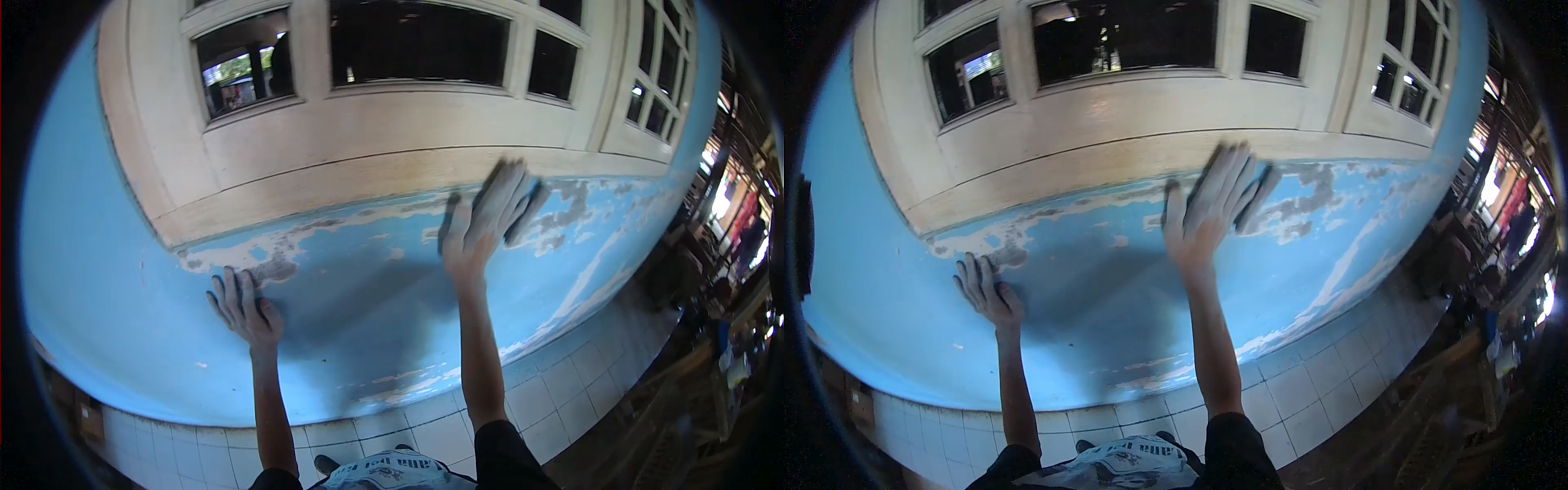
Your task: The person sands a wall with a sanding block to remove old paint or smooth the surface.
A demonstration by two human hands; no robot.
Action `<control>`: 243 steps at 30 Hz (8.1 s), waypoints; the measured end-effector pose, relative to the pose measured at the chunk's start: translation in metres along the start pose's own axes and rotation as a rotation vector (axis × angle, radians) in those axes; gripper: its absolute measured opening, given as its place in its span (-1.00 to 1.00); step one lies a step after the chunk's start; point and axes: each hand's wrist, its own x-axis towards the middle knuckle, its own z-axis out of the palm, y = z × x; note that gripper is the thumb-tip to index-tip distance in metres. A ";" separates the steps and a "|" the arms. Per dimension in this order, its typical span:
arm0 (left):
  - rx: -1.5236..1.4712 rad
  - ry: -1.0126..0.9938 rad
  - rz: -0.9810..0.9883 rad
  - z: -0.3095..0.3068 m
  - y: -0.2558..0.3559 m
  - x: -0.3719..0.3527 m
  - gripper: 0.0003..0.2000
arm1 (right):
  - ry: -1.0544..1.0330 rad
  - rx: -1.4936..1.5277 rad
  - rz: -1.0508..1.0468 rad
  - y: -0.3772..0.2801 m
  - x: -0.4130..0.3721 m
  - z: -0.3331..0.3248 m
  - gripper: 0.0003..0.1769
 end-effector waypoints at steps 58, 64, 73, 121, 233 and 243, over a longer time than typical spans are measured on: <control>-0.096 0.012 -0.134 -0.016 -0.044 0.002 -0.54 | -0.219 -0.005 -0.019 -0.054 -0.188 0.031 -0.39; -0.037 0.016 -0.111 -0.014 -0.043 0.004 -0.52 | 0.101 0.072 0.380 -0.017 -0.116 0.042 -0.21; -0.082 0.068 -0.128 -0.013 -0.020 0.010 -0.56 | -0.108 -0.038 0.058 0.030 -0.086 0.005 -0.33; -0.098 0.071 -0.023 0.007 0.025 0.008 -0.60 | -0.432 0.130 -0.256 -0.007 -0.095 0.004 -0.56; -0.137 0.092 -0.100 0.008 0.049 0.011 -0.55 | -0.703 0.367 -0.493 0.009 -0.116 -0.010 -0.43; -0.104 0.104 -0.066 0.010 0.050 0.010 -0.55 | -0.607 0.366 -0.508 0.024 -0.149 -0.006 -0.46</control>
